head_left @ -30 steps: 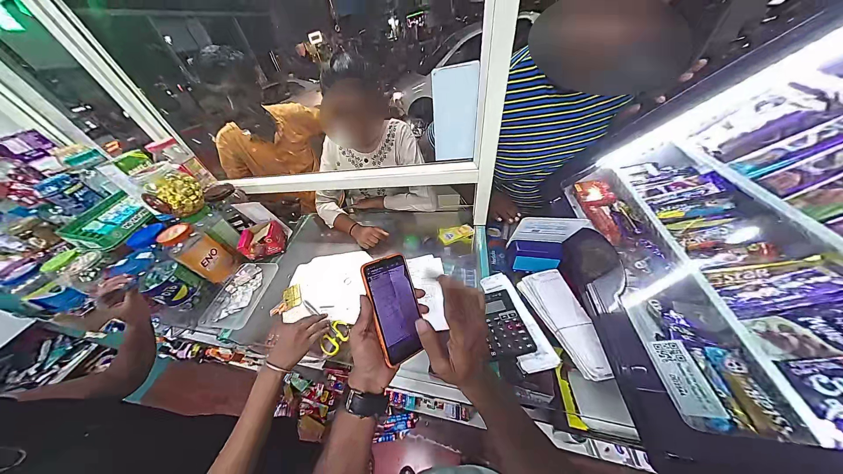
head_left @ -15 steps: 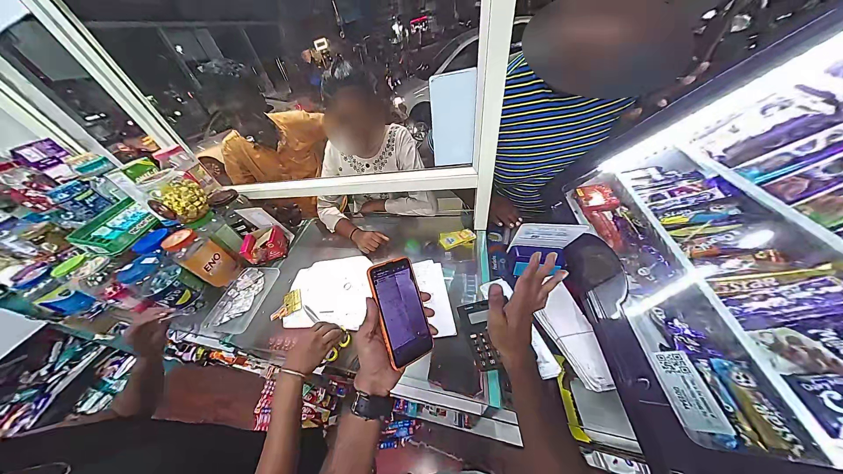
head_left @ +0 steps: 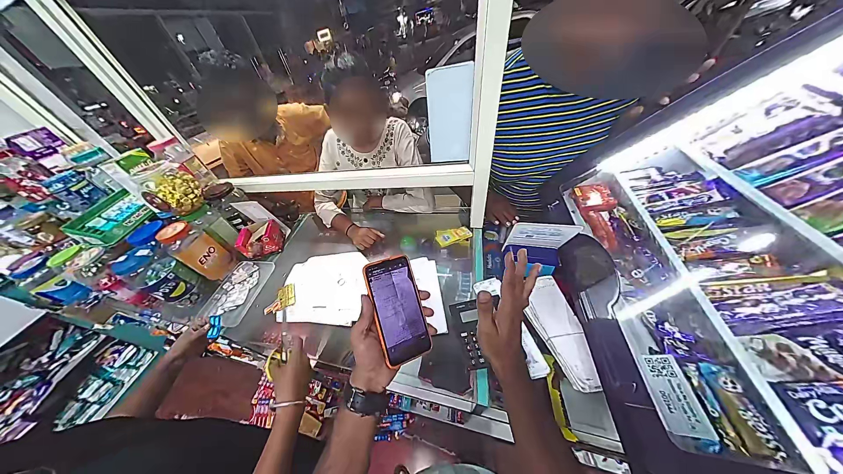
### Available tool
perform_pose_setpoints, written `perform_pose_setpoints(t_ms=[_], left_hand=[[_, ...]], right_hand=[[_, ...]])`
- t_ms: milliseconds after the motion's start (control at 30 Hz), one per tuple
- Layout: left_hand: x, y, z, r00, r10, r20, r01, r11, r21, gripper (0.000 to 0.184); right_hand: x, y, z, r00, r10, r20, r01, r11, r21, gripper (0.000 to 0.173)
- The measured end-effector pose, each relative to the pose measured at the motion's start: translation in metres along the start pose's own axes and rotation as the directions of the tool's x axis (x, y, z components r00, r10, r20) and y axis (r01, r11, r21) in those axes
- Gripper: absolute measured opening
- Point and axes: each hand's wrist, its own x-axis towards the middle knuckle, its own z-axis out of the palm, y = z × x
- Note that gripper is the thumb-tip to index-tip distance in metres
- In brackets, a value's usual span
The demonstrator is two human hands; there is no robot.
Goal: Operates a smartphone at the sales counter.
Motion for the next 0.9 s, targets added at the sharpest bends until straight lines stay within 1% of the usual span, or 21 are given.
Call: perform_pose_setpoints(t_ms=[200,367,500,567,633,667,700,767,800,900], left_hand=[[-0.002,-0.006,0.003,1.0,-0.012,-0.002,0.012,1.0,-0.005,0.078],[-0.004,-0.011,0.005,1.0,-0.009,-0.013,0.009,1.0,0.012,0.079],[-0.005,-0.013,0.007,1.0,-0.001,-0.016,0.001,1.0,0.009,0.078],[-0.004,-0.014,0.006,1.0,0.012,-0.017,-0.012,1.0,0.012,0.078],[-0.003,-0.016,0.005,0.999,0.039,-0.034,-0.038,0.999,0.028,0.078],[-0.003,-0.016,0.003,0.997,0.058,-0.058,-0.055,0.998,0.042,0.079],[-0.003,-0.018,0.001,0.993,0.08,-0.083,-0.076,0.996,0.052,0.08],[-0.004,-0.021,-0.004,0.985,0.117,-0.13,-0.11,0.992,0.056,0.079],[-0.005,-0.021,-0.005,0.982,0.127,-0.139,-0.122,0.991,0.046,0.078],[-0.004,-0.02,-0.002,0.968,0.16,-0.193,-0.163,0.987,0.003,0.072]], right_hand=[[-0.006,-0.002,-0.002,0.997,-0.051,0.058,0.045,0.993,0.108,0.079],[-0.008,-0.002,-0.002,0.992,-0.051,0.113,0.035,0.99,0.138,0.073],[-0.008,-0.001,-0.003,0.991,-0.063,0.121,0.042,0.985,0.169,0.07],[-0.01,-0.003,-0.003,0.987,-0.038,0.158,-0.003,0.969,0.248,0.062],[-0.018,-0.011,-0.002,0.971,0.019,0.24,-0.111,0.92,0.376,0.056],[-0.026,-0.018,-0.001,0.956,0.043,0.292,-0.172,0.884,0.435,0.056],[-0.036,-0.025,0.001,0.939,0.052,0.341,-0.22,0.852,0.475,0.059],[-0.054,-0.04,0.003,0.909,0.058,0.412,-0.282,0.813,0.51,0.071],[-0.062,-0.045,0.006,0.903,0.043,0.428,-0.28,0.814,0.509,0.077],[-0.075,-0.06,0.016,0.911,0.015,0.412,-0.221,0.862,0.457,0.092]])
